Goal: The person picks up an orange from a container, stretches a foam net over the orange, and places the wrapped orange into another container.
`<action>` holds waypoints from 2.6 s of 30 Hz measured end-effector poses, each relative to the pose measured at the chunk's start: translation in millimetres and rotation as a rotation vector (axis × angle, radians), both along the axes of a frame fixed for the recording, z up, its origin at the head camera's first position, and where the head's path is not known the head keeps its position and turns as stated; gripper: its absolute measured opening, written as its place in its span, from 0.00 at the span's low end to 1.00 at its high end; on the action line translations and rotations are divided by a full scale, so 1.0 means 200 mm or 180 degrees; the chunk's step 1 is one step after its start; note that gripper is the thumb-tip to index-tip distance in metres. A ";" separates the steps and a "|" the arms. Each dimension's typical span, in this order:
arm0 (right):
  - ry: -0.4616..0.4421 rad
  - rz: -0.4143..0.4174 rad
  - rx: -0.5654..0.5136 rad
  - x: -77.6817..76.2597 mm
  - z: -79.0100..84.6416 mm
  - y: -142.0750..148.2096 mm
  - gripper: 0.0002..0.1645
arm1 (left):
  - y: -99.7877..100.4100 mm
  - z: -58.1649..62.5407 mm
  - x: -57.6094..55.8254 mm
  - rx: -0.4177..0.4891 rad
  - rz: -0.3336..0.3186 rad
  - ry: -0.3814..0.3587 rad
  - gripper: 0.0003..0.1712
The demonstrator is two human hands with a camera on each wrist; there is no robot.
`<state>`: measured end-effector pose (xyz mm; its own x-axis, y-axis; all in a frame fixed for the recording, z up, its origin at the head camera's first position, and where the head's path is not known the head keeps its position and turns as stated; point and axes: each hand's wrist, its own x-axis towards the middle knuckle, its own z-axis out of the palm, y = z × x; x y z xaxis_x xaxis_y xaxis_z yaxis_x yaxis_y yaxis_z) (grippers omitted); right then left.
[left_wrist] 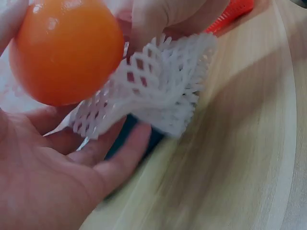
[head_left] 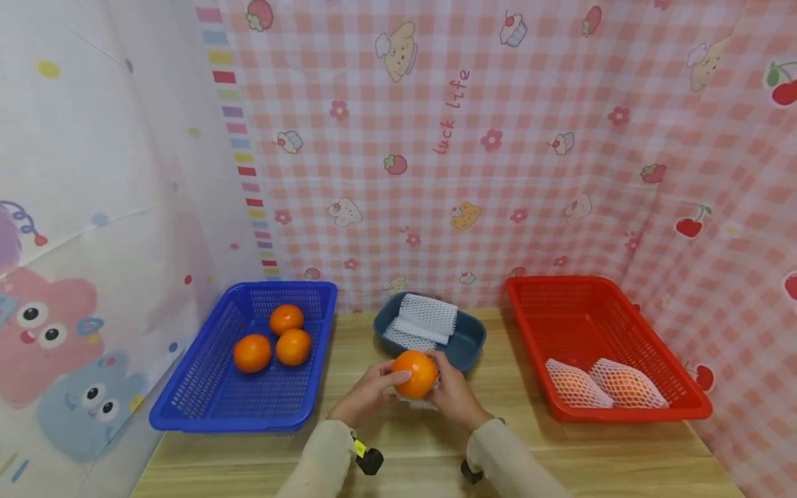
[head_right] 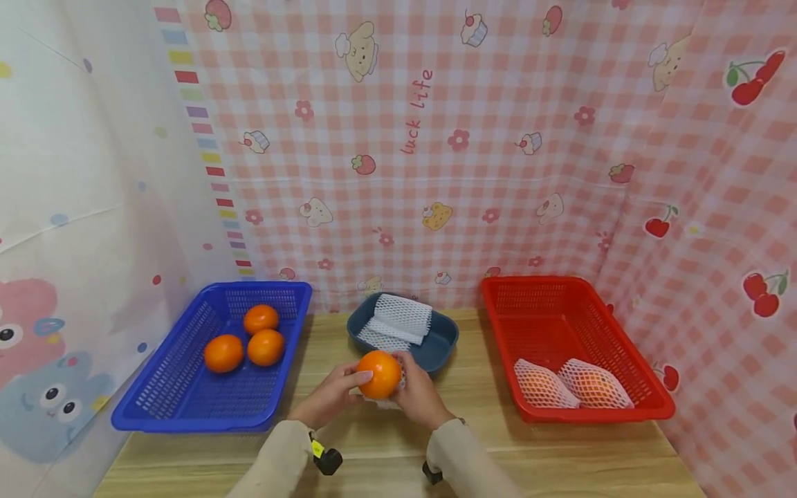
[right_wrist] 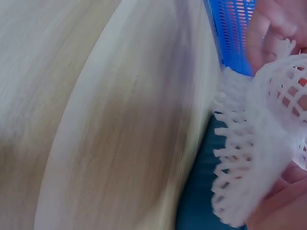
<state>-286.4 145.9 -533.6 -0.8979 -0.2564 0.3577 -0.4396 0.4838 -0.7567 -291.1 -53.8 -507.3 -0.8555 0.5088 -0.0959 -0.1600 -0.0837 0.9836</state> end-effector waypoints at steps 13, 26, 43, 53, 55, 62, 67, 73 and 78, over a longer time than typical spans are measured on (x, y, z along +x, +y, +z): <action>0.0487 -0.0882 0.0223 0.03 0.01 -0.01 0.08 | 0.00 -0.03 0.00 0.0234 0.0345 -0.0069 0.46; 0.0934 -0.0726 -0.0350 0.11 0.09 -0.10 0.10 | 0.03 -0.03 0.02 -0.0616 0.1067 0.0414 0.39; 0.0184 -0.0388 -0.1056 0.10 0.07 -0.08 0.12 | 0.00 -0.06 0.02 0.0787 0.0599 0.0034 0.38; 0.0492 -0.0881 -0.0613 0.09 0.08 -0.06 0.04 | -0.02 -0.05 0.03 0.0819 0.0449 -0.0045 0.41; 0.0634 -0.0929 -0.0502 0.09 0.08 -0.07 0.03 | -0.01 -0.05 0.03 0.0700 0.0596 -0.0039 0.43; 0.0769 -0.0648 -0.0452 0.13 0.09 -0.11 0.07 | 0.03 -0.06 0.02 0.0267 0.1176 0.0108 0.46; 0.0595 -0.0510 -0.0464 0.15 0.09 -0.14 0.10 | 0.04 -0.06 0.01 0.0265 0.1317 0.0173 0.45; 0.0477 -0.0505 -0.0565 0.16 0.10 -0.14 0.12 | 0.02 -0.06 0.02 0.0530 0.0937 0.0153 0.43; 0.0570 -0.0477 -0.0613 0.15 0.11 -0.14 0.14 | 0.01 -0.06 0.02 0.0576 0.0932 0.0179 0.42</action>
